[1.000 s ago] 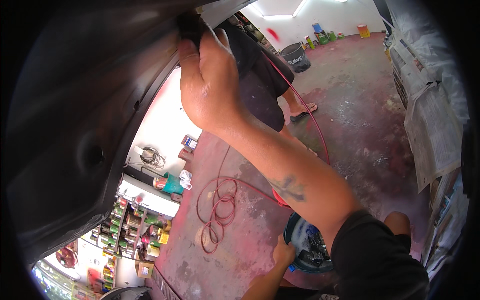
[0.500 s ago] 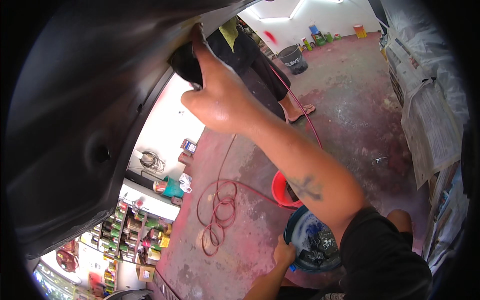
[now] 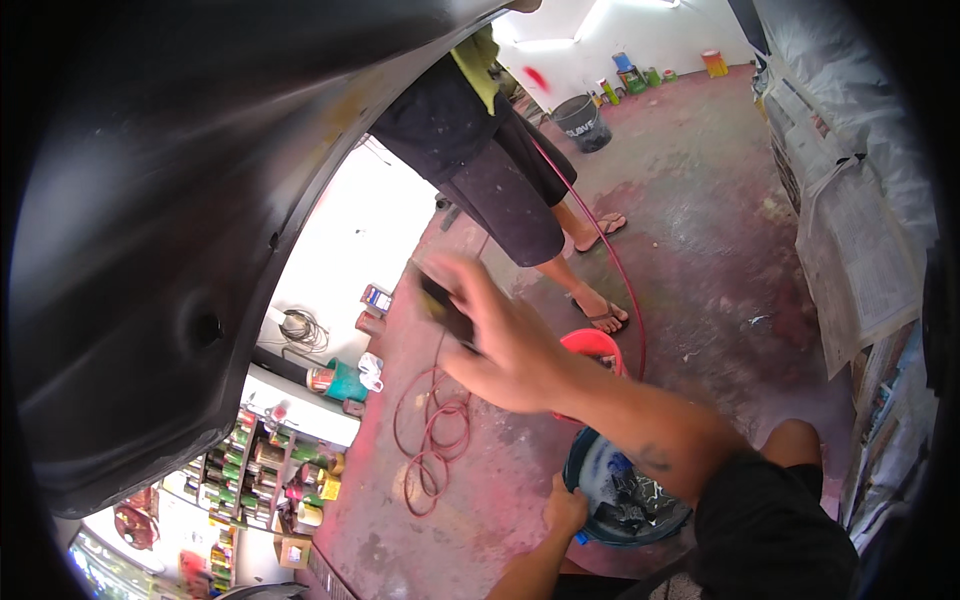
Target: The person scrubs a black car bumper with a sponge and soapy water, rinses it with a hose, and wipes it dry with a cloth. The person also cleans a smaller black plastic trim piece in a bucket of soapy water.
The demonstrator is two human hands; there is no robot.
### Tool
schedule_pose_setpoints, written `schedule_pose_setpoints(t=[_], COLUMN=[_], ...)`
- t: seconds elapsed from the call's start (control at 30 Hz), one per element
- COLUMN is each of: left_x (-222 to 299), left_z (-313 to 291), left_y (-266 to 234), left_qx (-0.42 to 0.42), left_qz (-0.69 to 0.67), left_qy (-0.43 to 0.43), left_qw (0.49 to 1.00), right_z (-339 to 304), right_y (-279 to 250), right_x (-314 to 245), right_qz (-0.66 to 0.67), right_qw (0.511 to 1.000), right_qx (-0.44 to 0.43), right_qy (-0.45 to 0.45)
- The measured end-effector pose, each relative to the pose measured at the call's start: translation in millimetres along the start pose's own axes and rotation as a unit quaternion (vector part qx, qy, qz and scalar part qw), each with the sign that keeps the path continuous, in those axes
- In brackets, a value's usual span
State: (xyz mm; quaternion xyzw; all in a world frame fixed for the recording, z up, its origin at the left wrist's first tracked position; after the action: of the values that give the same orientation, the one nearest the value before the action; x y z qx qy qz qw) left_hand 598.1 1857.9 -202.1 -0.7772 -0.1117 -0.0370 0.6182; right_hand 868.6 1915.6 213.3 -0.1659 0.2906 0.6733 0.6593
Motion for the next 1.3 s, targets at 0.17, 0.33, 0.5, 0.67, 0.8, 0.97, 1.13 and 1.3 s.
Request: schedule_pose_setpoints(t=[0.17, 0.33, 0.5, 0.67, 0.8, 0.97, 1.13, 1.3], left_x=[17, 9, 46, 34, 41, 66, 70, 61], left_z=[-2, -5, -50, -56, -44, -55, -76, -58], left_y=[-5, -12, -46, -30, -55, -95, -110, -89], left_qx=[-0.020, -0.006, 0.277, 0.269, 0.197, 0.134, 0.188, 0.011], left_qz=[0.014, 0.007, 0.134, 0.031, -0.216, -0.240, -0.138, -0.412], left_qy=[-0.013, 0.005, 0.207, 0.378, 0.346, 0.393, 0.368, 0.248], left_qw=[1.000, 1.000, 0.929, 0.885, 0.892, 0.878, 0.900, 0.877], right_z=[-242, -401, -465, -445, -393, -371, -359, -353], right_y=[-7, -16, -27, -58, -68, -64, -47, -51], right_x=[163, 189, 237, 241, 176, 151, 129, 125], right_qz=[-0.114, -0.396, -0.423, -0.349, 0.005, 0.305, 0.294, 0.177], right_qw=[0.903, 0.788, 0.725, 0.797, 0.819, 0.763, 0.783, 0.830], right_qx=[-0.139, -0.237, -0.341, -0.127, 0.095, 0.087, 0.025, -0.015], right_qy=[0.391, 0.409, 0.423, 0.477, 0.565, 0.563, 0.547, 0.529])
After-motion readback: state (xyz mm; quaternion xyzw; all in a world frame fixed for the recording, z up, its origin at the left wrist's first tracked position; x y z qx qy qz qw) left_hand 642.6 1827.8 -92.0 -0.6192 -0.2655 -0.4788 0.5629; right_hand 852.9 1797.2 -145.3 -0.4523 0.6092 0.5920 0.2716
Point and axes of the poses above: each hand's wrist, its own z-axis towards the middle knuckle, its own y-axis out of the palm, x = y × z, the point moved 4 cm from there along z, towards the middle knuckle, and after that the axes turned 7 degrees about z, right-handed, at the moved point
